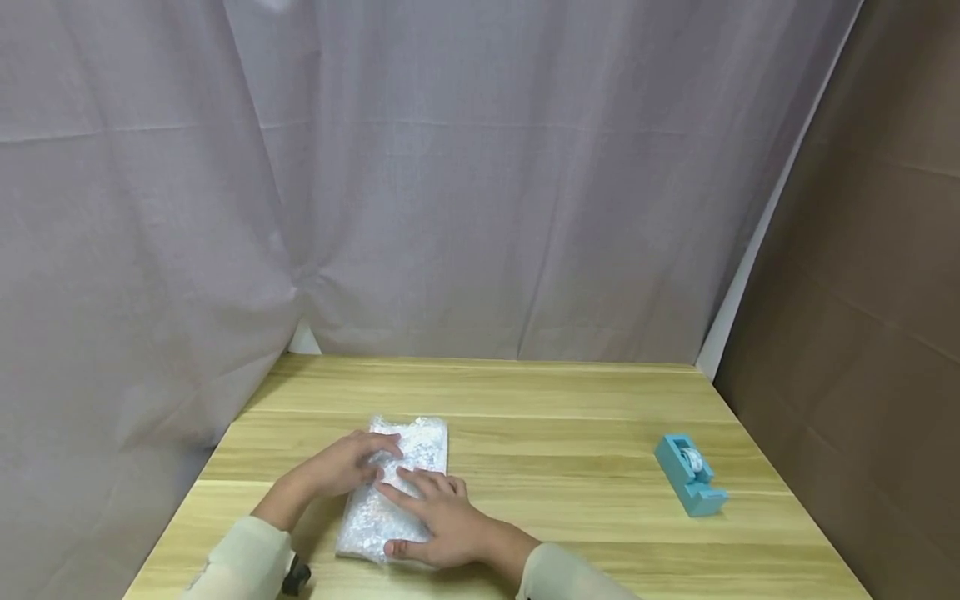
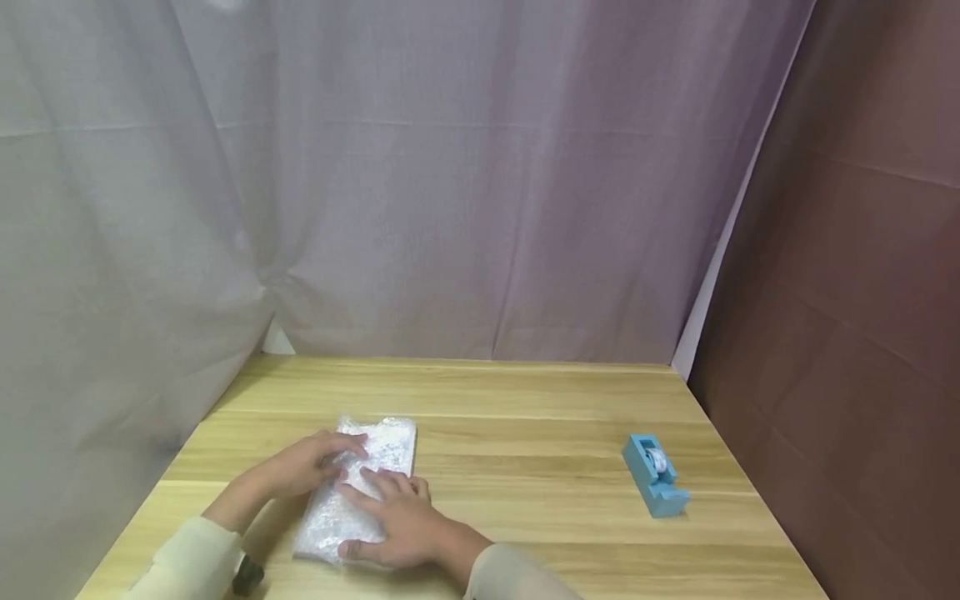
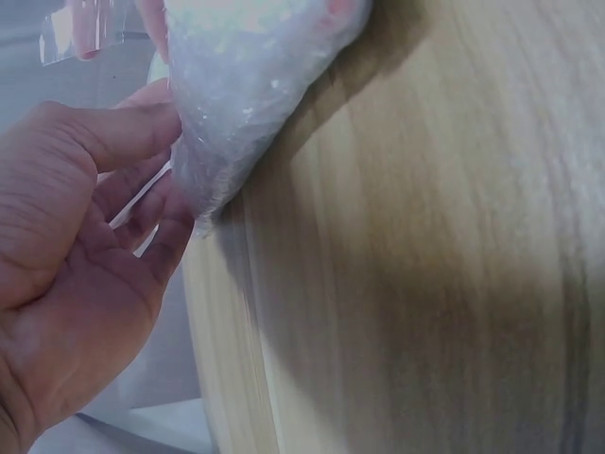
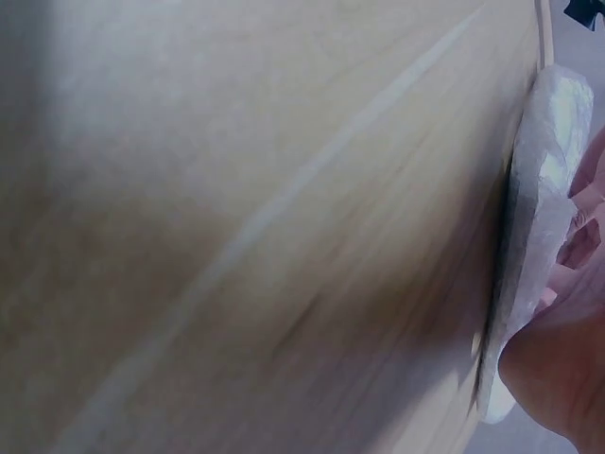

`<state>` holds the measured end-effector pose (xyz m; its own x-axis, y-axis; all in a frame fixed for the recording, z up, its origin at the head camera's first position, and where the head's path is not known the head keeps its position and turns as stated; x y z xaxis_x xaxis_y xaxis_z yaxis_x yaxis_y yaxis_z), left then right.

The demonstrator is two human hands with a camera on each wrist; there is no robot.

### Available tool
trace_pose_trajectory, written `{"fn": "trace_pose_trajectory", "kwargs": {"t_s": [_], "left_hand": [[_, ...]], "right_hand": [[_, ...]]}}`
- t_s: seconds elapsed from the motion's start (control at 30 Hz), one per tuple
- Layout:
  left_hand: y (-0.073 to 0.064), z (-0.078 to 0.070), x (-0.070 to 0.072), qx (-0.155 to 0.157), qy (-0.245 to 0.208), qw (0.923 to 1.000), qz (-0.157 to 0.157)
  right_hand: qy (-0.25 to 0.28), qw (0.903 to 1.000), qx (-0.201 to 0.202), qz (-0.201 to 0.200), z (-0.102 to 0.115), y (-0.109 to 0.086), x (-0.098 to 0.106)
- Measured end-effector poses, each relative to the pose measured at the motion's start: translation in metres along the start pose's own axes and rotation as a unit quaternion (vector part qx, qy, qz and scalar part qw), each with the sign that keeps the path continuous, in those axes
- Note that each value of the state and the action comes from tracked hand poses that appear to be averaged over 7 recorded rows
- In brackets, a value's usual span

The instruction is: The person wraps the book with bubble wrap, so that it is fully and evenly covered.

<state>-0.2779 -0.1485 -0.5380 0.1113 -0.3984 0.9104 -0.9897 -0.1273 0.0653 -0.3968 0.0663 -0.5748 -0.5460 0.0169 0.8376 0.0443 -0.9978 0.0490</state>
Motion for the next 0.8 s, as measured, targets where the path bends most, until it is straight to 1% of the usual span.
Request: {"fn": "trace_pose_trajectory", "kwargs": {"t_s": [0.13, 0.27, 0.4, 0.57, 0.8], "left_hand": [[-0.0012, -0.0020, -0.0005, 0.010, -0.018, 0.9998, 0.006], [-0.0032, -0.0011, -0.0005, 0.017, -0.026, 0.9995, 0.001], [-0.0048, -0.0006, -0.0012, 0.022, -0.027, 0.9994, -0.001], [-0.0037, -0.0011, -0.0016, 0.023, -0.030, 0.9993, 0.002], [-0.0016, -0.0007, 0.0021, 0.028, -0.037, 0.9987, 0.022]], "right_hand": [[-0.012, 0.9999, 0.002, -0.006, -0.0011, 0.0002, -0.0026], [-0.019, 0.9997, 0.004, -0.012, -0.0011, 0.0018, -0.0031], [-0.019, 0.9998, -0.001, -0.004, -0.0027, 0.0037, -0.0044], [-0.010, 0.9998, -0.018, 0.006, -0.0058, 0.0060, -0.0021], [-0.012, 0.9996, -0.026, 0.001, -0.0086, 0.0079, 0.0004]]}}
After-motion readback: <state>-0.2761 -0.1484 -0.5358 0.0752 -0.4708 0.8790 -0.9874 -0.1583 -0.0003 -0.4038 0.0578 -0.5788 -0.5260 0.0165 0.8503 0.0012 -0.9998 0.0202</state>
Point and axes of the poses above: each hand's wrist, its own y-axis towards the middle knuckle, its own x-axis out of the back of the hand, z = x × y, the point moved 2 cm from there along y, towards the middle knuckle, and after that the axes turned 10 degrees about y, right-handed, at the moved point
